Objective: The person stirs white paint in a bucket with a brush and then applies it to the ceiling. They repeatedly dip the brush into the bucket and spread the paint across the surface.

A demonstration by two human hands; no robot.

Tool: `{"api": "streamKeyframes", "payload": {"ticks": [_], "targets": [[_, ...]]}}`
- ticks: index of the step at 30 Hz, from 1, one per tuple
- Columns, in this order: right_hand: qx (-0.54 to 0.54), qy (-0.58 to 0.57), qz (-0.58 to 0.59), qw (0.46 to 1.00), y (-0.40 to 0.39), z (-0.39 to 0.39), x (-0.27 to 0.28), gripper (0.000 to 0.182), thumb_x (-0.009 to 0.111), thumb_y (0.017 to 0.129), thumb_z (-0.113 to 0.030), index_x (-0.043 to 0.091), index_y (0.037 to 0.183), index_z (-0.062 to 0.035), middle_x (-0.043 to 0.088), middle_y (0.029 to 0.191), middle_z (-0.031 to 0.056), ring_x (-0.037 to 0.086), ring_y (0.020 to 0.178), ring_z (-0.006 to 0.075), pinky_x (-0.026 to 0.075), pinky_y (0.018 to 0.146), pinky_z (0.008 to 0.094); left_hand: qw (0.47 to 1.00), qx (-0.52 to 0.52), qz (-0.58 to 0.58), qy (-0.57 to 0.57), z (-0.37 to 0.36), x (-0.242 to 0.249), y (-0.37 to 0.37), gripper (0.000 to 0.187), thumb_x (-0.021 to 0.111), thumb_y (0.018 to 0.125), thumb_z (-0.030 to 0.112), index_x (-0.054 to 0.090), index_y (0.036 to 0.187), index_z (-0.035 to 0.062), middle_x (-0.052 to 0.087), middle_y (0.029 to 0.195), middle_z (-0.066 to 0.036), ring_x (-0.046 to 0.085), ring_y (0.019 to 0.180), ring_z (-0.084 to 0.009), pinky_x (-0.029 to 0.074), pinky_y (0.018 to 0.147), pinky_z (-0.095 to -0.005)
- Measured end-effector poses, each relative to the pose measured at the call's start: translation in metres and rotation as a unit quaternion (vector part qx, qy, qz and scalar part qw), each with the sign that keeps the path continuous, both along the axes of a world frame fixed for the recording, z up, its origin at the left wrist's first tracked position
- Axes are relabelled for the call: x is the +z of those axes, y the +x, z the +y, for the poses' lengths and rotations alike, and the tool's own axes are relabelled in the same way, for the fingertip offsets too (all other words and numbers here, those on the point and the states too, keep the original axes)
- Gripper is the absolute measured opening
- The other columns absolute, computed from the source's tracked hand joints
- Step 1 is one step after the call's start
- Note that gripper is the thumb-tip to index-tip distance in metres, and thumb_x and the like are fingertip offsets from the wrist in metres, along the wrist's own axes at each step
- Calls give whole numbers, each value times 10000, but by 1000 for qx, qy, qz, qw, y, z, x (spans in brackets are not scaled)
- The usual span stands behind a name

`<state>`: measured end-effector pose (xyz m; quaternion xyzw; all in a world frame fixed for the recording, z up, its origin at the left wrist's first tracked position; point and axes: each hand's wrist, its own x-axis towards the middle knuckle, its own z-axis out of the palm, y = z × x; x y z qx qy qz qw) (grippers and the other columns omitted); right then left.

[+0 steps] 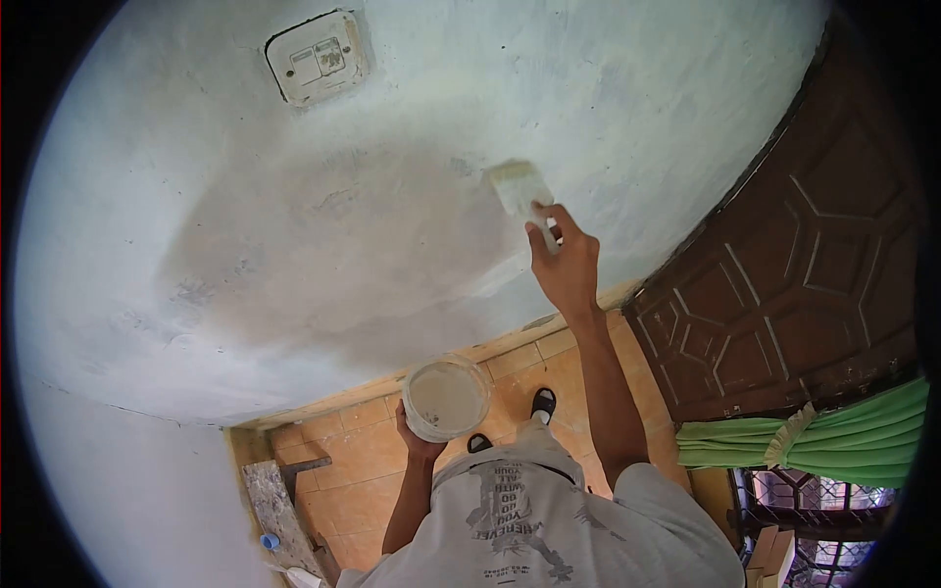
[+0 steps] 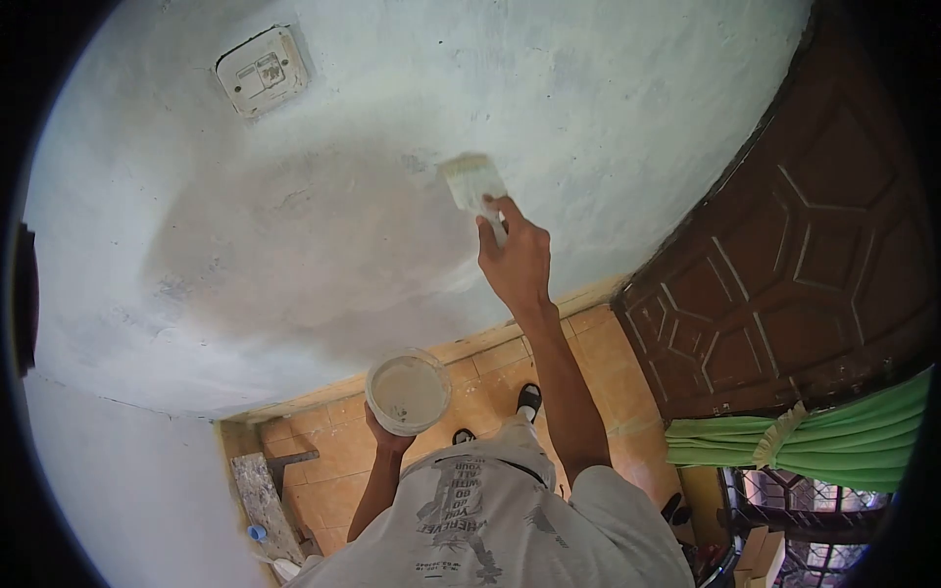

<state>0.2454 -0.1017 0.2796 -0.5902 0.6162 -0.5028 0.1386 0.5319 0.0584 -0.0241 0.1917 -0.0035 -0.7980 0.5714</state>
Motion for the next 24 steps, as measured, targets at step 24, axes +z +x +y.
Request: {"api": "streamKeyframes", "payload": {"ticks": [24], "targets": [[6,62,59,996,-14,-26,-61,183,654,950,-38,728,1116,-62,636,639,178,649,566,297,489,582,397,1000,-1,-14,13,-4,-9,4,711,458,992,646,538,1511,167,599,1483,-106,586,1330,-347,503,1079,-570]]}}
